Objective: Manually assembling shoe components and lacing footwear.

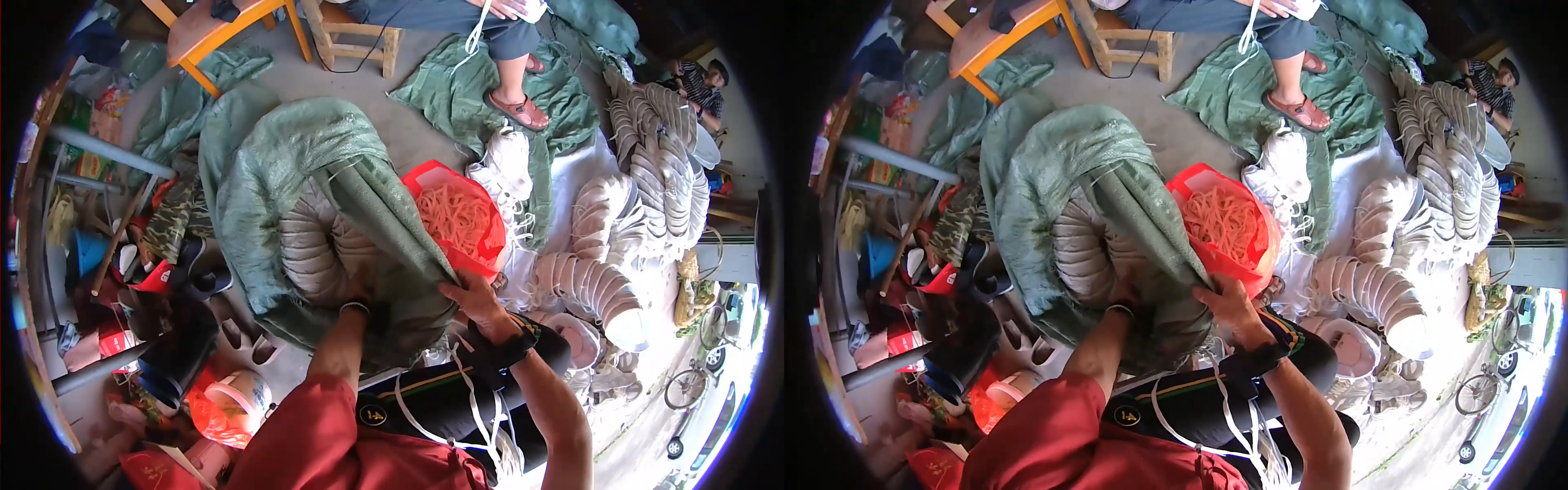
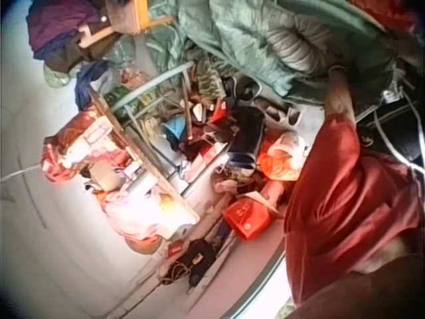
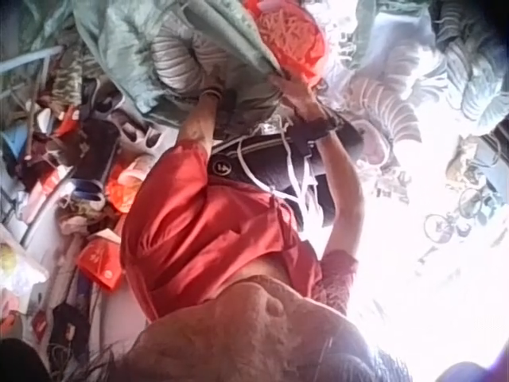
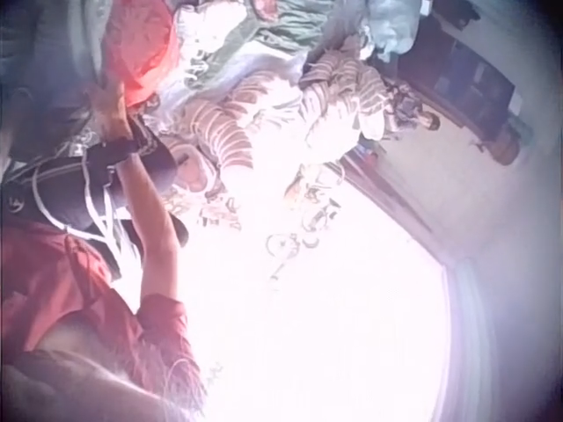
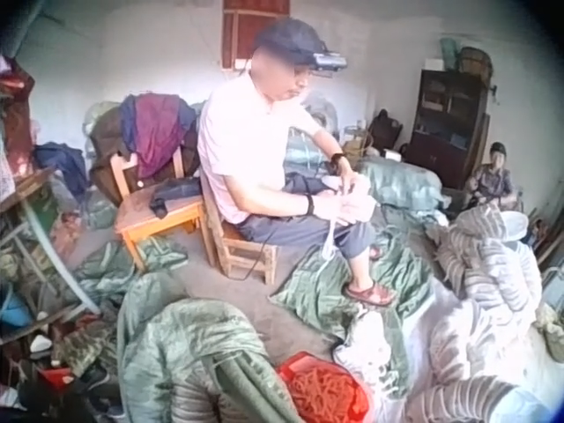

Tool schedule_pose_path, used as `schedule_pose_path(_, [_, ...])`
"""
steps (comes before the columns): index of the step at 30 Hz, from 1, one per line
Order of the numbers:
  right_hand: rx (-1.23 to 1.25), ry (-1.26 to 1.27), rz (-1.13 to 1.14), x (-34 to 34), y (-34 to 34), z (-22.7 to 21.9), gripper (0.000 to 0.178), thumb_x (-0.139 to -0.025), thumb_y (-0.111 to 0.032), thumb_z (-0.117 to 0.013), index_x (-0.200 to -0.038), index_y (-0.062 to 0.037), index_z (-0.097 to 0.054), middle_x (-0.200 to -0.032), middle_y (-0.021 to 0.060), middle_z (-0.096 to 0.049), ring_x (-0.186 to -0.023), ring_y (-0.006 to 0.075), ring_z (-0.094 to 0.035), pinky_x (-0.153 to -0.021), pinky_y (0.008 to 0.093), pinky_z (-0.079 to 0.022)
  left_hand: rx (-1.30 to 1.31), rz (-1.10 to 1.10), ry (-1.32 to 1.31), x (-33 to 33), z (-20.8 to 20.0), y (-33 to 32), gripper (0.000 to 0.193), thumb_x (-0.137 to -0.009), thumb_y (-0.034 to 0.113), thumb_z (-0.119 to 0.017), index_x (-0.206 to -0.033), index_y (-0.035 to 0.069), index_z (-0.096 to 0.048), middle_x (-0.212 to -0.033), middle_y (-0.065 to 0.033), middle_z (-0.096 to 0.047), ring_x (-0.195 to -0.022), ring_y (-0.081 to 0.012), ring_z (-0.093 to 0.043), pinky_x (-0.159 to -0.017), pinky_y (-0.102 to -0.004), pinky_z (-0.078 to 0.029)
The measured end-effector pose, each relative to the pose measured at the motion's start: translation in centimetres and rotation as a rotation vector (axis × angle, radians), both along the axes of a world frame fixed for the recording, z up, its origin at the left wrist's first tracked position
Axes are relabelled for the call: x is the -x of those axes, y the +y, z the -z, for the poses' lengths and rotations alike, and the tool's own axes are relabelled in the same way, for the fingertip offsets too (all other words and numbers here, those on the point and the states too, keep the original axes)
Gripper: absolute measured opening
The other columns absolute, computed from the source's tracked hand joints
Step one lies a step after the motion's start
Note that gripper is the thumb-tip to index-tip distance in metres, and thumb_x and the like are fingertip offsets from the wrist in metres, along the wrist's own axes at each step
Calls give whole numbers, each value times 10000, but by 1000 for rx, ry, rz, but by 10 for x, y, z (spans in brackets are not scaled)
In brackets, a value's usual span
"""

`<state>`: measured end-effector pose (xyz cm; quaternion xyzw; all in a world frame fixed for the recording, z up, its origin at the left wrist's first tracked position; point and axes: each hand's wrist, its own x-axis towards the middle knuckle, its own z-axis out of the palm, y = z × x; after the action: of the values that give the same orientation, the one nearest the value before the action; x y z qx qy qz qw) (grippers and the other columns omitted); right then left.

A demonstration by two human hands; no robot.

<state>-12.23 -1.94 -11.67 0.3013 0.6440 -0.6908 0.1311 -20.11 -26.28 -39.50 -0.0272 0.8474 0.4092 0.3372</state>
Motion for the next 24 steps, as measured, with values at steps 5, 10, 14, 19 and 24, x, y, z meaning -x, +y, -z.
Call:
schedule_pose_path(5, [197,65,240,18,-7,-42,213,-788,-135,-599,-894,50,-584,-723,61,-595,-664,126,-554,-597,281,-448,-677,-686,-426,2,-14,-23,375,-908,239,-417,-1234,60,-468,-1151,-116,-530,-1037,-190,-484,-896,-308,-390])
schedule_pose_path(10, [-30,74,169,20,9,-21,243,-780,-151,-594,-916,50,-585,-743,70,-604,-656,131,-560,-590,291,-460,-986,-893,-594,37,-169,-85,372,-805,297,-597,-1084,54,-552,-1055,-85,-596,-931,-229,-579,-850,-340,-442])
schedule_pose_path(14, [-280,69,-25,22,4,-37,290,-773,-201,-603,-935,40,-598,-790,53,-627,-706,103,-568,-616,265,-454,-864,-751,-399,41,-290,-122,292,-774,289,-625,-999,104,-599,-973,-51,-631,-857,-237,-607,-800,-392,-473])
schedule_pose_path(19, [-313,146,-206,18,-17,-41,376,-713,-250,-660,-980,7,-600,-820,121,-632,-751,182,-601,-676,317,-470,-1111,-872,-493,59,-396,-154,325,-828,298,-560,-1067,77,-570,-1054,-76,-607,-970,-257,-570,-899,-456,-407])
schedule_pose_path(24, [-804,53,-570,8,-45,-66,427,-683,-304,-628,-950,24,-575,-943,229,-589,-926,341,-573,-786,412,-461,-1254,-783,-369,42,-481,-172,345,-861,307,-510,-1101,64,-553,-1083,-90,-597,-1021,-242,-550,-958,-436,-360])
